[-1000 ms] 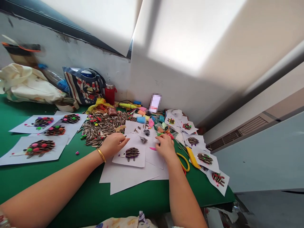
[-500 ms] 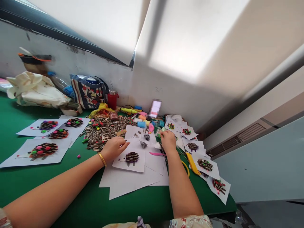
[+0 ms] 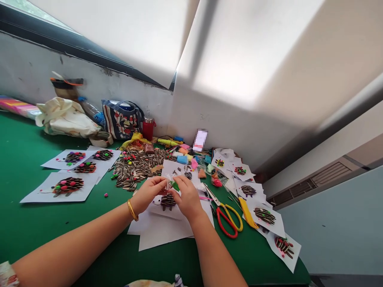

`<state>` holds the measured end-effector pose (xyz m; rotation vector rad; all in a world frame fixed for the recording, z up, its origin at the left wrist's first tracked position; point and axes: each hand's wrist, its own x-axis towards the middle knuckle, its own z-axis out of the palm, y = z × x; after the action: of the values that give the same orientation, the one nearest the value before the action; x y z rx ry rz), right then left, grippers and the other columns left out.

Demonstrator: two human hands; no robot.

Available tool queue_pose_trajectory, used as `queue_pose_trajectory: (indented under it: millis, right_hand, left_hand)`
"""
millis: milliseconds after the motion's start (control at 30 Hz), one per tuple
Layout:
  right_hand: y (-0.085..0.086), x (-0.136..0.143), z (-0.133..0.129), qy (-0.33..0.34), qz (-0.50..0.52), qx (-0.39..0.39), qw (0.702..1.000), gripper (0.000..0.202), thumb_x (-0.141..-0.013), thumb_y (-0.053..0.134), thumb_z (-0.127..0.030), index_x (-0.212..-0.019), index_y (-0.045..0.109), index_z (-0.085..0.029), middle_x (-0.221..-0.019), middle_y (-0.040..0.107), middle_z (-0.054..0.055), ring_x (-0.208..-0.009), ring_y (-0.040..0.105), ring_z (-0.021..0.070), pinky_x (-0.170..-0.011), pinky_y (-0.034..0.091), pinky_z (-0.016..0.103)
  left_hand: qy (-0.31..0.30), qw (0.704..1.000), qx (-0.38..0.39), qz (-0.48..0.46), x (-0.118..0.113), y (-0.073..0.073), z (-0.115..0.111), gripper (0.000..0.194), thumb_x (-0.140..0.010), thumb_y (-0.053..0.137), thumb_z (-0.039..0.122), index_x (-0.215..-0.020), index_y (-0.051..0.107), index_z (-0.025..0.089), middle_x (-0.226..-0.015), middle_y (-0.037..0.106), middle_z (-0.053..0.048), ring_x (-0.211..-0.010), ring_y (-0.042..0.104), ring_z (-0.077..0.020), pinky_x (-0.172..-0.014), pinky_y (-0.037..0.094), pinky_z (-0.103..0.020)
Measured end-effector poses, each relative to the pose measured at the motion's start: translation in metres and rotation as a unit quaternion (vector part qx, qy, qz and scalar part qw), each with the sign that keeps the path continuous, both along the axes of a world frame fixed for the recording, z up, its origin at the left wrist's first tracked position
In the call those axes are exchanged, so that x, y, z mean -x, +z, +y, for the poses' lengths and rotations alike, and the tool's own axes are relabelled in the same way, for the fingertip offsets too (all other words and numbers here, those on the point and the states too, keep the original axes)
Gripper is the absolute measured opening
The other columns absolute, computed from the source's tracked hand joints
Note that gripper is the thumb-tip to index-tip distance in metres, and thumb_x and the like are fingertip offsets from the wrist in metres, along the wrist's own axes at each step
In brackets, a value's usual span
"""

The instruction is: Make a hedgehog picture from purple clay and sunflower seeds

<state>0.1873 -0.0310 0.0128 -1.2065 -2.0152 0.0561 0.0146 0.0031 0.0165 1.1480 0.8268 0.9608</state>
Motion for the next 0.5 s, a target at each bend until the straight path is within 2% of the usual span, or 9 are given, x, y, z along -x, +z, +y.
queue_pose_trajectory:
  millis: [67,200,333,500]
  right_hand:
    - [-0.004,-0.002,0.000,-0.003,-0.013,-0.001,1.000,0.039,-0.093,0.055,-0.028,-0.132,0.054,-0.022,-0.123,0.060,0.012,-0.115,0.056,0.0258,-0.098,0.049,0.043]
    - [-0.006,-0.003,-0.001,-0.016,-0.008,0.002,1.000,0.037,-0.095,0.047,-0.019,-0.130,0.057,-0.024,-0.117,0.061,0.010,-0.109,0.058,0.0238,-0.094,0.050,0.041]
    - [-0.009,-0.001,-0.003,-0.024,-0.014,0.004,1.000,0.038,-0.091,0.053,-0.019,-0.128,0.056,-0.022,-0.115,0.063,0.011,-0.107,0.058,0.0250,-0.092,0.050,0.041]
    - [-0.009,0.006,-0.009,-0.003,-0.003,0.013,1.000,0.022,-0.087,0.057,-0.017,-0.109,0.058,-0.021,-0.107,0.065,0.009,-0.100,0.059,0.0244,-0.087,0.050,0.040]
  left_hand:
    - [0.011,1.000,0.004,-0.002,0.002,-0.001,0.001,0.040,-0.071,0.069,0.052,-0.083,0.065,0.014,-0.077,0.063,-0.002,-0.067,0.059,-0.0126,-0.066,0.049,-0.026]
    - [0.027,0.999,-0.028,0.035,0.002,-0.003,0.004,0.032,-0.074,0.064,0.046,-0.075,0.062,0.015,-0.071,0.060,-0.001,-0.064,0.053,-0.0117,-0.060,0.044,-0.024]
    - [0.027,0.995,-0.050,0.083,0.002,-0.005,0.003,0.020,-0.078,0.056,0.036,-0.071,0.055,0.017,-0.067,0.054,0.002,-0.062,0.050,-0.0117,-0.058,0.041,-0.023]
    - [0.010,0.988,-0.106,0.113,0.003,-0.011,0.001,0.022,-0.081,0.055,0.041,-0.076,0.049,0.020,-0.070,0.048,0.004,-0.060,0.046,-0.0115,-0.057,0.041,-0.024]
